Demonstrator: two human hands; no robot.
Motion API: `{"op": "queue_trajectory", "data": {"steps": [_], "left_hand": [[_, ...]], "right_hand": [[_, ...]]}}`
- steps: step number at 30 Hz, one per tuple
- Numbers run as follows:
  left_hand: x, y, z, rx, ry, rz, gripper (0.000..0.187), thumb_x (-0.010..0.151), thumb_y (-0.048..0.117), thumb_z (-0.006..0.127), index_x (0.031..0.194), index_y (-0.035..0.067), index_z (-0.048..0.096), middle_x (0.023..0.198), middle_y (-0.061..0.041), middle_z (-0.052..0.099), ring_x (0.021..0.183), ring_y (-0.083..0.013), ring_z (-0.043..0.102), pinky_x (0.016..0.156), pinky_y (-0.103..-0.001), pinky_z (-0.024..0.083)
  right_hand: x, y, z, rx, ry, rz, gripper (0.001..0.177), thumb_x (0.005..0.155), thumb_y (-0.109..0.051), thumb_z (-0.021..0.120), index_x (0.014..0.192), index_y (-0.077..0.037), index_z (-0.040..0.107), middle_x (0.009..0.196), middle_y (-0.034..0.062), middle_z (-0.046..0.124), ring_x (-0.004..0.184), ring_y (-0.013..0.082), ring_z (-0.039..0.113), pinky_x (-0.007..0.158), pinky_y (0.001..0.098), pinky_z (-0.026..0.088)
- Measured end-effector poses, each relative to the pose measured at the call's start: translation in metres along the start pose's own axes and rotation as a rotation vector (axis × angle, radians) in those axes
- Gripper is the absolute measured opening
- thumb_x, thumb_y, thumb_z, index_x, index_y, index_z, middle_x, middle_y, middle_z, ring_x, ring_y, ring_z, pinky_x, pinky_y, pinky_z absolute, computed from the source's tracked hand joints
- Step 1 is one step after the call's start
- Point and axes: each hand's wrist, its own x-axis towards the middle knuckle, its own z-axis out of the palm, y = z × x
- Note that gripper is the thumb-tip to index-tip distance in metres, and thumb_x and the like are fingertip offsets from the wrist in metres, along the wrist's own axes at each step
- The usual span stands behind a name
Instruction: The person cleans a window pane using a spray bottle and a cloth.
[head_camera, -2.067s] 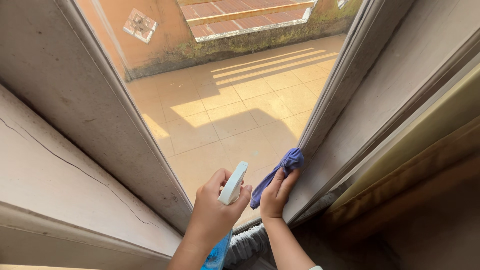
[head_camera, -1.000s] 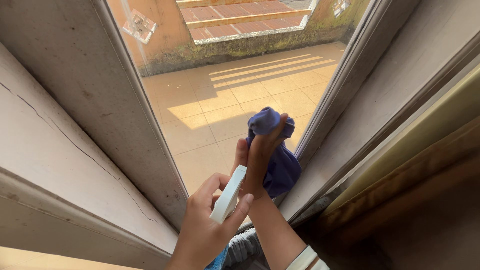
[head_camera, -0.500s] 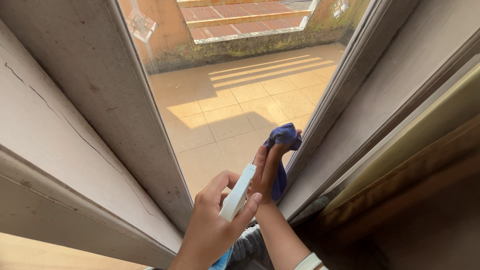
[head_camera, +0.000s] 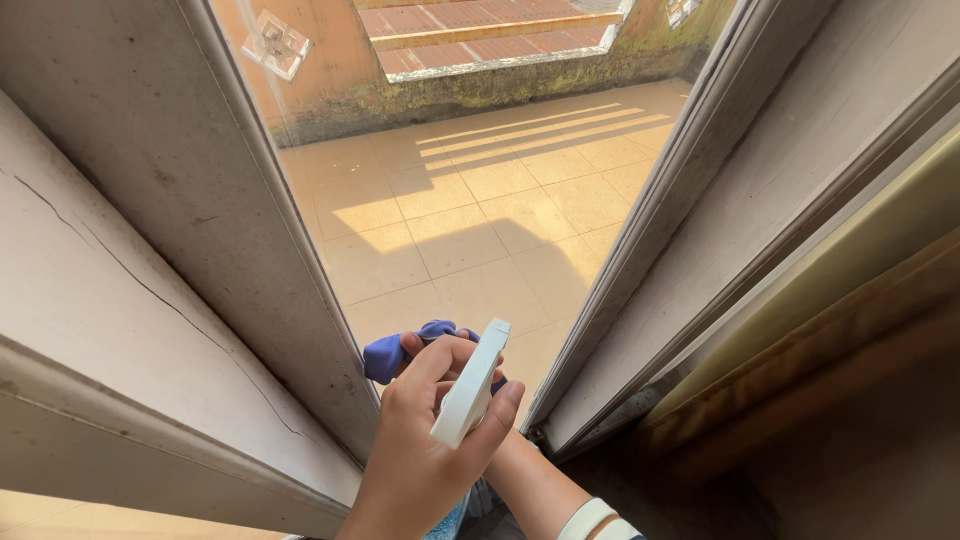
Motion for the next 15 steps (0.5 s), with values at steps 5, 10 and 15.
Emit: {"op": "queue_trajectory", "data": {"steps": [5, 10, 15], "left_hand": [[0.002, 0.002, 0.0, -0.031, -0.033, -0.008, 0.029, 0.086, 0.028, 0.08, 0.104, 0.007, 0.073, 0.086, -0.007, 0.081, 0.077, -0.0099, 0.081, 0.069, -0.025, 0.063], [0.002, -0.001, -0.006, -0.039, -0.057, -0.163, 0.03, 0.086, 0.025, 0.083, 0.107, 0.007, 0.073, 0.078, -0.01, 0.082, 0.067, -0.0133, 0.079, 0.059, -0.027, 0.059], [-0.003, -0.007, -0.012, -0.061, 0.008, -0.116, 0.029, 0.083, 0.025, 0.082, 0.102, 0.006, 0.072, 0.087, -0.008, 0.079, 0.072, -0.0109, 0.081, 0.06, -0.027, 0.063]], "right_hand": [[0.079, 0.03, -0.026, -0.081, 0.186, -0.03, 0.059, 0.117, -0.025, 0.038, 0.173, -0.02, 0.021, 0.181, 0.0144, 0.013, 0.172, 0.0333, 0.001, 0.141, 0.052, -0.008], [0.127, 0.058, -0.058, 0.127, 0.421, 0.274, 0.059, 0.118, -0.025, 0.037, 0.174, -0.017, 0.02, 0.182, 0.0158, 0.014, 0.172, 0.0338, 0.004, 0.142, 0.0508, -0.006], [0.08, 0.046, -0.026, 0.632, 0.592, 0.774, 0.07, 0.121, -0.031, 0.03, 0.173, 0.0, -0.003, 0.183, 0.0282, -0.005, 0.173, 0.0417, -0.001, 0.141, 0.0506, 0.002]]}}
